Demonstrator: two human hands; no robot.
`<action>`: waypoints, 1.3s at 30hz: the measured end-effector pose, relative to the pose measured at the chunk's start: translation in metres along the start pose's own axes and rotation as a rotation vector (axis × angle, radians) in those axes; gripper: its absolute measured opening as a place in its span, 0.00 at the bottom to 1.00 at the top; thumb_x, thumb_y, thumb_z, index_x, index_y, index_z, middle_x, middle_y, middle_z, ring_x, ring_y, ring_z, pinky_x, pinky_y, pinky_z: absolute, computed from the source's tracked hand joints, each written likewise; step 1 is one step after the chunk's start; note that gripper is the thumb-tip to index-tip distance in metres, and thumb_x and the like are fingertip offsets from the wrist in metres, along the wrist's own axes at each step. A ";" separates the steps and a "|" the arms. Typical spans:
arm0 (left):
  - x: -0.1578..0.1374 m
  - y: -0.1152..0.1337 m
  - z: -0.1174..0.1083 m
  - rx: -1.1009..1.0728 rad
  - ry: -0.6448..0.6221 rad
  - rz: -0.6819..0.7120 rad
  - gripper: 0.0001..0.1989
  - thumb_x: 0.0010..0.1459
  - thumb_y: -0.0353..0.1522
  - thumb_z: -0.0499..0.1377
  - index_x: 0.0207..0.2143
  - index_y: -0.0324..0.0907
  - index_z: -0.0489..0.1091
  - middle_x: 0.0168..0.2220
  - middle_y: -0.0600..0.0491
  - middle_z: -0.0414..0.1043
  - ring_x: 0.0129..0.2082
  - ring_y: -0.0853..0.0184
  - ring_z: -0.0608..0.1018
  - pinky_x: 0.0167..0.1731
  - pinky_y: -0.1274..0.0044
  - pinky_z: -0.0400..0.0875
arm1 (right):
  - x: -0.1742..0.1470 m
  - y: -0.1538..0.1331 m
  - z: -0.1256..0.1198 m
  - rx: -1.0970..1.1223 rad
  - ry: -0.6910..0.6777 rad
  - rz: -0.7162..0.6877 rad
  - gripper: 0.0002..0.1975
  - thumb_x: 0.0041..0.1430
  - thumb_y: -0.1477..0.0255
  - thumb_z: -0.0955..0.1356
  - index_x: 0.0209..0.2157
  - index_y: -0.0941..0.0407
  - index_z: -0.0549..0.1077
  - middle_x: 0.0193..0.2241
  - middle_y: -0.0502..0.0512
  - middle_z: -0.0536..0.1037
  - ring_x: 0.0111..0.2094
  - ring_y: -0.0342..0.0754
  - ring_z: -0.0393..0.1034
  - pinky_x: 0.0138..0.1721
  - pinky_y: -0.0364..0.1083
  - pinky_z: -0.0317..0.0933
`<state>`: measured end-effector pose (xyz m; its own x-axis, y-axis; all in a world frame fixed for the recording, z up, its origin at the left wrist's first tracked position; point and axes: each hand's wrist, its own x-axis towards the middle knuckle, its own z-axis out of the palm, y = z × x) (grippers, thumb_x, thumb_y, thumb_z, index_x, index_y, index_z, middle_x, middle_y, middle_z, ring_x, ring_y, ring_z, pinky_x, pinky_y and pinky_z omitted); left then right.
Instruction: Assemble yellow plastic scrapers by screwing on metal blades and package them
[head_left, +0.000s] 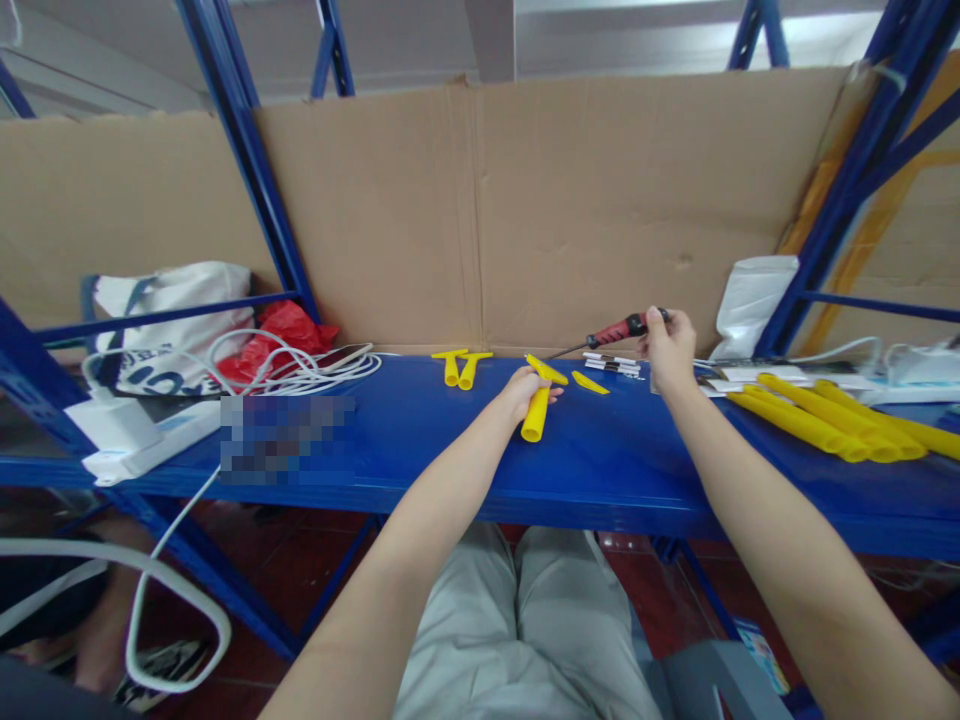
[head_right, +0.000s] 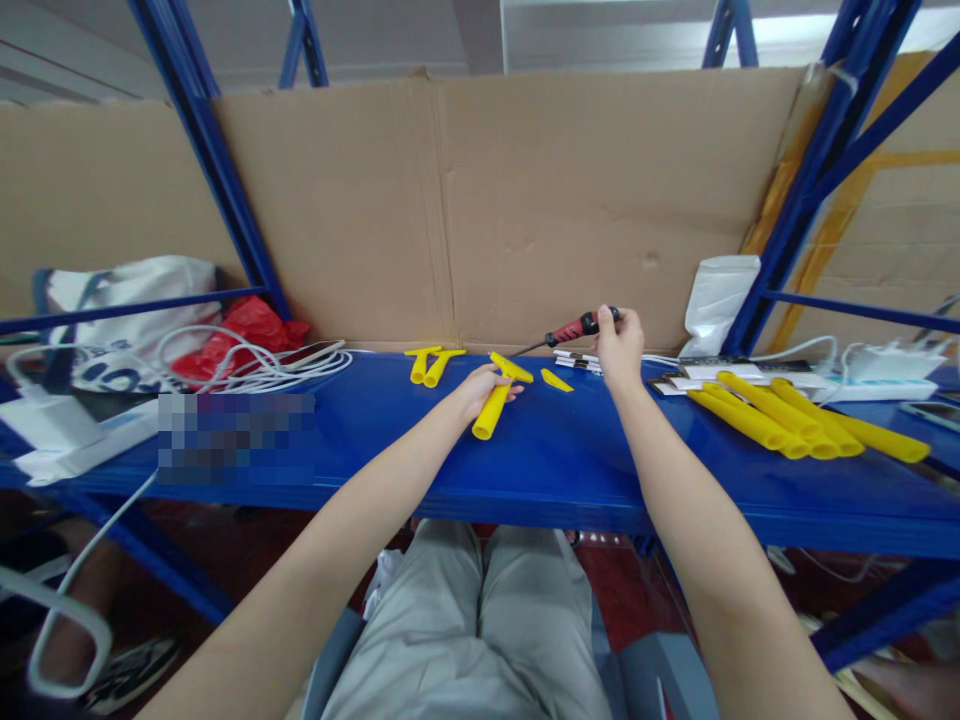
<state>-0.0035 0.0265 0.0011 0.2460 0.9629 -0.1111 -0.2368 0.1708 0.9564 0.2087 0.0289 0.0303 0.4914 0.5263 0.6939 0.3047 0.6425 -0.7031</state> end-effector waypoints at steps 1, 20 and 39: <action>-0.001 0.001 0.000 -0.003 -0.001 -0.003 0.22 0.53 0.15 0.52 0.49 0.38 0.63 0.43 0.45 0.75 0.21 0.72 0.77 0.20 0.81 0.71 | 0.000 -0.001 0.000 0.017 -0.002 0.007 0.23 0.50 0.47 0.66 0.32 0.53 0.62 0.19 0.45 0.67 0.17 0.42 0.62 0.19 0.43 0.56; -0.004 0.003 0.002 -0.020 -0.023 -0.023 0.24 0.53 0.14 0.52 0.52 0.38 0.62 0.42 0.45 0.75 0.22 0.72 0.77 0.22 0.81 0.71 | -0.008 -0.014 0.002 0.054 -0.035 0.002 0.22 0.49 0.49 0.68 0.28 0.52 0.60 0.15 0.42 0.63 0.14 0.39 0.59 0.17 0.42 0.53; -0.003 0.001 0.002 0.093 0.050 0.016 0.29 0.53 0.14 0.51 0.55 0.40 0.56 0.41 0.46 0.75 0.19 0.72 0.76 0.19 0.82 0.69 | -0.006 -0.011 -0.003 -0.140 -0.067 0.040 0.05 0.56 0.67 0.62 0.32 0.53 0.63 0.15 0.43 0.63 0.18 0.44 0.62 0.24 0.45 0.57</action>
<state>-0.0023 0.0230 0.0031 0.1949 0.9750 -0.1068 -0.1512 0.1375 0.9789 0.2047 0.0171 0.0338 0.4517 0.5889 0.6702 0.3987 0.5388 -0.7421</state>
